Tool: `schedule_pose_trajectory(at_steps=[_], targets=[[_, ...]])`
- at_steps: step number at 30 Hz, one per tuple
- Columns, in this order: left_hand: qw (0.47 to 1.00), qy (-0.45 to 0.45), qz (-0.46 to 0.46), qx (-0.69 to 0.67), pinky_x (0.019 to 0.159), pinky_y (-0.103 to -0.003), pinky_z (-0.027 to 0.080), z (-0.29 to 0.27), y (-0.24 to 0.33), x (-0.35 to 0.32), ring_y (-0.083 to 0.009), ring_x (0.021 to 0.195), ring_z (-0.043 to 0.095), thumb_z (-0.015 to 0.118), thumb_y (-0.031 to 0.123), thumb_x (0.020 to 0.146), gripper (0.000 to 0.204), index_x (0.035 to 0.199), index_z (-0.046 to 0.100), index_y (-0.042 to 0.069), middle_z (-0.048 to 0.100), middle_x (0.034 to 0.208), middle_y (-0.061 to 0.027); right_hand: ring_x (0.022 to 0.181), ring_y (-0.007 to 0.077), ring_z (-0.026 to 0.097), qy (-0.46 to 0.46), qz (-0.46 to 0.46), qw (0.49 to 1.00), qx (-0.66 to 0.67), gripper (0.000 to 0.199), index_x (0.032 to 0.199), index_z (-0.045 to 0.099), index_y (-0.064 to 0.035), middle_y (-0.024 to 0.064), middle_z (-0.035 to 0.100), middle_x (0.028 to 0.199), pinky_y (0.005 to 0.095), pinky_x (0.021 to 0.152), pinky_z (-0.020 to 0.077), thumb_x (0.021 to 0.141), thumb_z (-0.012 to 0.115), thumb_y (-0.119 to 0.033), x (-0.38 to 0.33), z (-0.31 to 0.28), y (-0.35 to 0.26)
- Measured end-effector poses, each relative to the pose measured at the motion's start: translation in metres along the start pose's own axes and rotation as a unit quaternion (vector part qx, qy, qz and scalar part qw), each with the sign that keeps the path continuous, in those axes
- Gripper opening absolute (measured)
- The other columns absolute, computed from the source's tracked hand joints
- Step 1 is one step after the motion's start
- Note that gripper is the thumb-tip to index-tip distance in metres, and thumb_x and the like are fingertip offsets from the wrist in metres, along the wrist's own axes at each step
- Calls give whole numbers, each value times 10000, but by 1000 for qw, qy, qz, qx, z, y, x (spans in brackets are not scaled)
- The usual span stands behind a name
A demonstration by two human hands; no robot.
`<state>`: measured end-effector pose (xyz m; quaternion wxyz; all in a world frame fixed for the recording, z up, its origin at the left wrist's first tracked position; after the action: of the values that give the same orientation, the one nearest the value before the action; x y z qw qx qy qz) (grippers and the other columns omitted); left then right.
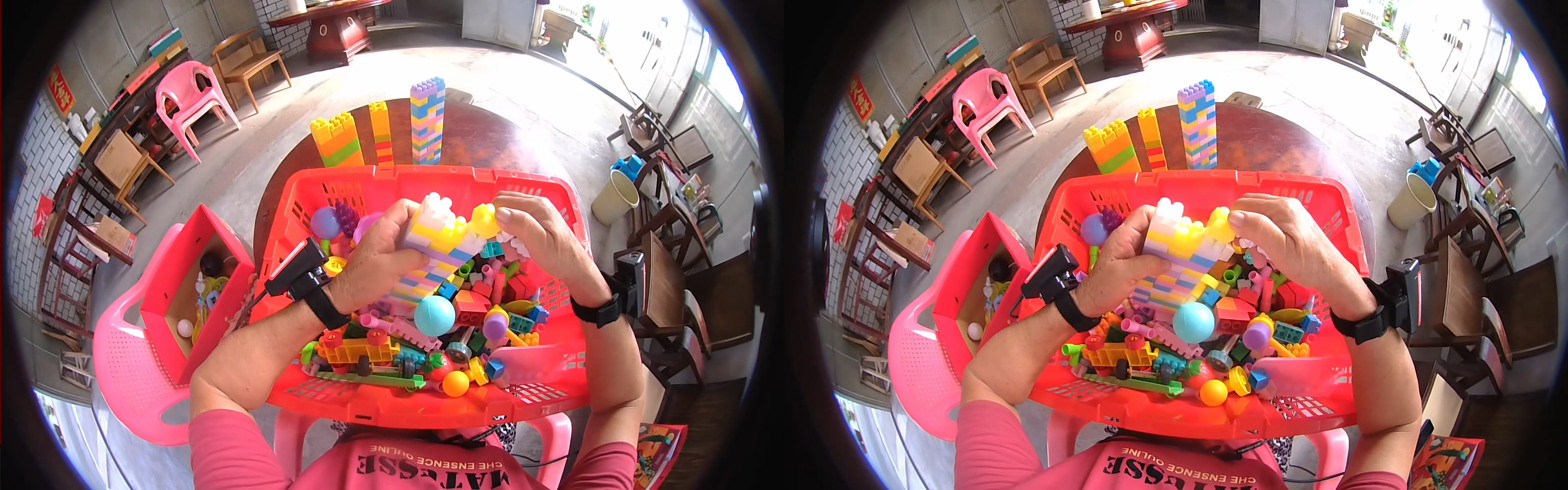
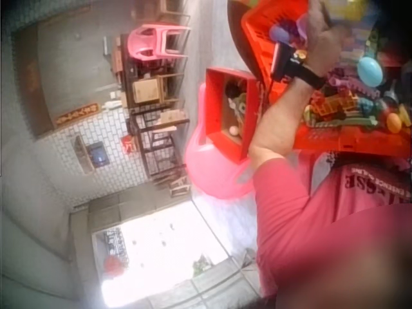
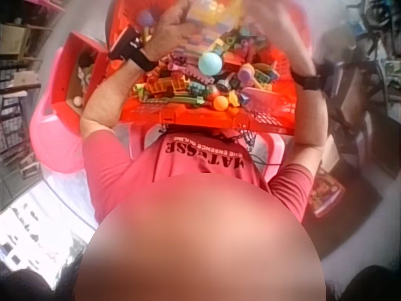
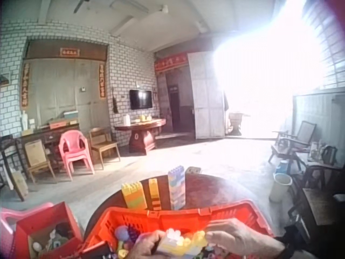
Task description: The person searches through a red basket for colorful plastic blocks and connects them together to build a multi-colored tower.
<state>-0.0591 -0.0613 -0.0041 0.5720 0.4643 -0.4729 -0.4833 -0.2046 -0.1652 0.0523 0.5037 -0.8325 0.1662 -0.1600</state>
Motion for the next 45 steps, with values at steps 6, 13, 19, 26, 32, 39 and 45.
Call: schedule_pose_trajectory(at_steps=[6,13,19,26,32,39,45], targets=[[1000,6,-7,-14,923,-304,464,1,1,0,-128,1061,562,518,-71,779,450,1207,455,55,570,1131,-42,591,89,552,-5,-6,999,-52,448,951,606,21,37,575,764,244,521,414,953,474,-408,1,-1,2],[1000,14,21,-17,865,-278,459,2,3,1,-102,1031,536,511,-62,802,394,1174,461,59,552,1105,-31,681,145,567,79,-82,992,-53,272,997,596,52,106,589,793,298,609,466,979,500,-202,2,0,-5],[999,30,28,0,884,-290,458,-1,3,2,-110,1040,536,505,-55,802,390,1173,460,57,553,1108,-42,644,158,617,77,-89,992,-41,276,1000,587,52,128,599,807,300,567,480,968,549,-220,3,4,-7],[994,57,37,83,818,-272,494,-3,6,1,-94,970,575,633,22,839,362,1162,472,55,582,1058,-26,673,251,685,77,-154,971,-167,261,923,568,42,157,584,780,341,578,500,907,647,-206,0,12,-23],[996,56,47,49,785,-249,499,-3,-1,1,-73,917,583,757,103,831,405,1146,510,41,607,1002,-4,681,286,676,69,-169,965,-189,248,907,558,31,166,590,783,358,581,498,886,661,-193,1,20,-30],[993,84,78,-22,773,-237,496,-5,-17,-5,-61,902,576,741,92,841,371,1130,513,41,601,1006,-5,695,387,628,61,-164,956,-236,224,920,519,8,195,602,768,416,589,484,891,642,-177,3,31,-25],[994,99,43,-27,738,-245,510,-5,-19,-9,-76,877,590,711,72,852,363,1140,489,52,599,1014,-18,655,396,544,43,-117,974,-188,252,934,485,-6,182,518,683,392,572,422,891,644,-197,6,35,-15]])
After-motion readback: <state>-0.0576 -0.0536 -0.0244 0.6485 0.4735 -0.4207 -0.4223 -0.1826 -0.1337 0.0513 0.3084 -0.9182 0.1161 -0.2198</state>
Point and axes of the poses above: each hand's wrist, its own x-axis towards the middle knuckle, its own z-axis out of the palm, y = z × x, the point moved 7 cm from there along x, towards the middle knuckle
